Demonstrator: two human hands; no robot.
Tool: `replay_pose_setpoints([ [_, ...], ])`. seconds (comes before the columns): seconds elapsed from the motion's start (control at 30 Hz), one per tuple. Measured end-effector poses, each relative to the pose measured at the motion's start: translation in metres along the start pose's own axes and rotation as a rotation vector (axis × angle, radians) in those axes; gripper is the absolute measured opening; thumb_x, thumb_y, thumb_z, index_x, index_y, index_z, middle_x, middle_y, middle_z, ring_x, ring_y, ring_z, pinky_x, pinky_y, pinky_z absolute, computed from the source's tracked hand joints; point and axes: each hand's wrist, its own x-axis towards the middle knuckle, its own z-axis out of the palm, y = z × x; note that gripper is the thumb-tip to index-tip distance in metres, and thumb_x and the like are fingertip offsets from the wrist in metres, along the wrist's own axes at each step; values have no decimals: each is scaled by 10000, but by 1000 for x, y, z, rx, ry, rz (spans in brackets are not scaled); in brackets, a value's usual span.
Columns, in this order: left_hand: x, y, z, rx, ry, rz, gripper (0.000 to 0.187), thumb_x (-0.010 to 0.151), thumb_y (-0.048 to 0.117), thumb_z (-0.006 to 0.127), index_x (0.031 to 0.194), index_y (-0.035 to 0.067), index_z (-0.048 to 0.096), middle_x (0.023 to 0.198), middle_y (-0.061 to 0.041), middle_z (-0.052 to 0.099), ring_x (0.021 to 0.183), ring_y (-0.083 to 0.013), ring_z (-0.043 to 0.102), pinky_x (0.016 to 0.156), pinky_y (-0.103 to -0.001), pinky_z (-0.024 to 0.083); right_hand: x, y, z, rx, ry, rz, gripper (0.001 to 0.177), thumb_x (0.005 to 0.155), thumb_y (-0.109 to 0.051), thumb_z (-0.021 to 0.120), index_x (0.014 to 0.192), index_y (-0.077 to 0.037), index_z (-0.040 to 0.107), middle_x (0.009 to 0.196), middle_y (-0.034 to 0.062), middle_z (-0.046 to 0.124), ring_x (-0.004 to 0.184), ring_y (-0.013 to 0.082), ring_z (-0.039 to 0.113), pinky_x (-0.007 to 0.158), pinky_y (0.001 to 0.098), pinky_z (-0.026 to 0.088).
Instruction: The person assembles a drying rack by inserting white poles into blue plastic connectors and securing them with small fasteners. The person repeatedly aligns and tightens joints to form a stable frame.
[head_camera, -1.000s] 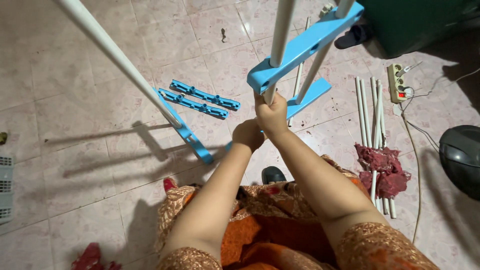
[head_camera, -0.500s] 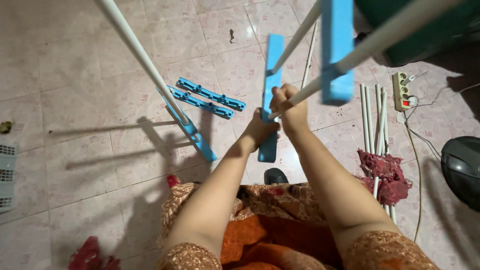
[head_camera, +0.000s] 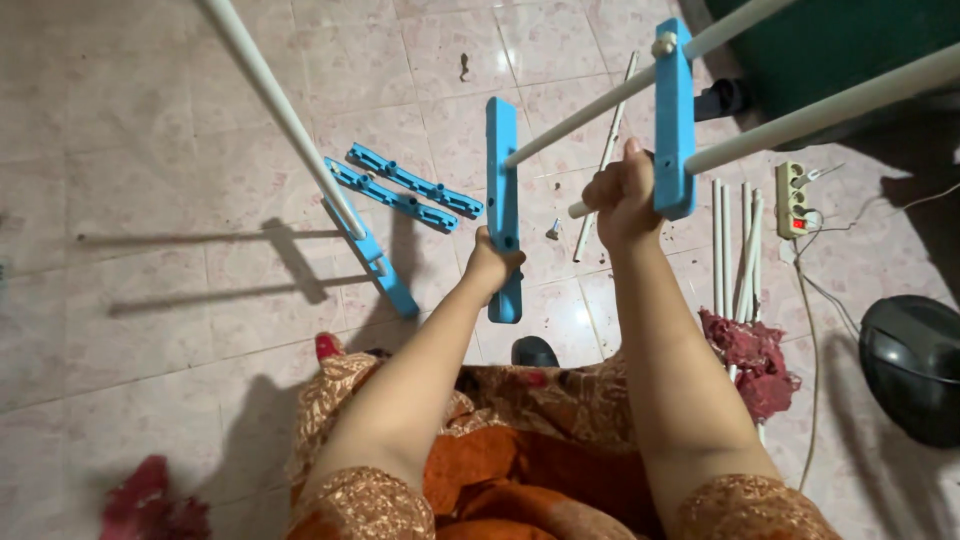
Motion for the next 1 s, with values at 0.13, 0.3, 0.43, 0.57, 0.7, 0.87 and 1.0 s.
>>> replay_pose_setpoints([
  [0.13,-14,33,1,35,22,-106,595,784,44,724,1258,86,367,923,-144,644,669,-251,691,571,-405,596,-2,-2,11,-157,-116,-6,440,1046,-326,540,665,-131,439,508,56,416,459,202,374,501,390,391],
  [0.3,-23,45,10,-67,-42,-78,562,800,38,735,1244,56,390,954,-139,624,689,-249,693,573,-397,605,-10,-2,19,-294,-165,162,307,1054,-228,577,822,-28,557,607,69,471,564,175,470,607,346,479],
  [0.43,-13,34,15,-197,-85,34,559,820,61,728,1261,24,387,997,-130,610,771,-228,685,612,-362,614,-3,-10,3,-618,-542,280,171,883,-67,689,978,-1,563,955,116,640,920,221,675,814,372,566],
  [0.57,0,11,25,-148,-108,201,692,828,60,776,1359,-15,340,1010,-190,602,830,-194,609,598,-304,514,11,-15,-32,-800,-642,292,195,989,-98,577,1173,-42,607,1177,111,674,1131,219,646,987,382,554],
  [0.7,-5,-9,37,12,-99,367,837,847,87,806,1460,-40,250,1164,-196,611,979,-221,627,791,-309,539,36,18,-33,-651,-197,84,498,902,-31,710,1302,-127,430,1273,83,555,1191,184,561,1011,384,525],
  [0.87,-12,-10,49,-127,-230,38,884,766,83,743,1493,46,242,1140,-184,604,934,-287,637,786,-475,568,40,35,-16,-6,-11,-132,168,1082,-140,537,940,-71,595,872,86,618,829,171,591,1003,424,553],
  [1.0,-6,-1,21,-185,-480,173,832,796,180,704,1510,148,279,1224,-137,632,1066,-226,621,876,-422,552,29,29,-8,2,51,-315,410,1114,-238,521,737,-78,520,617,53,478,633,184,480,869,435,515],
])
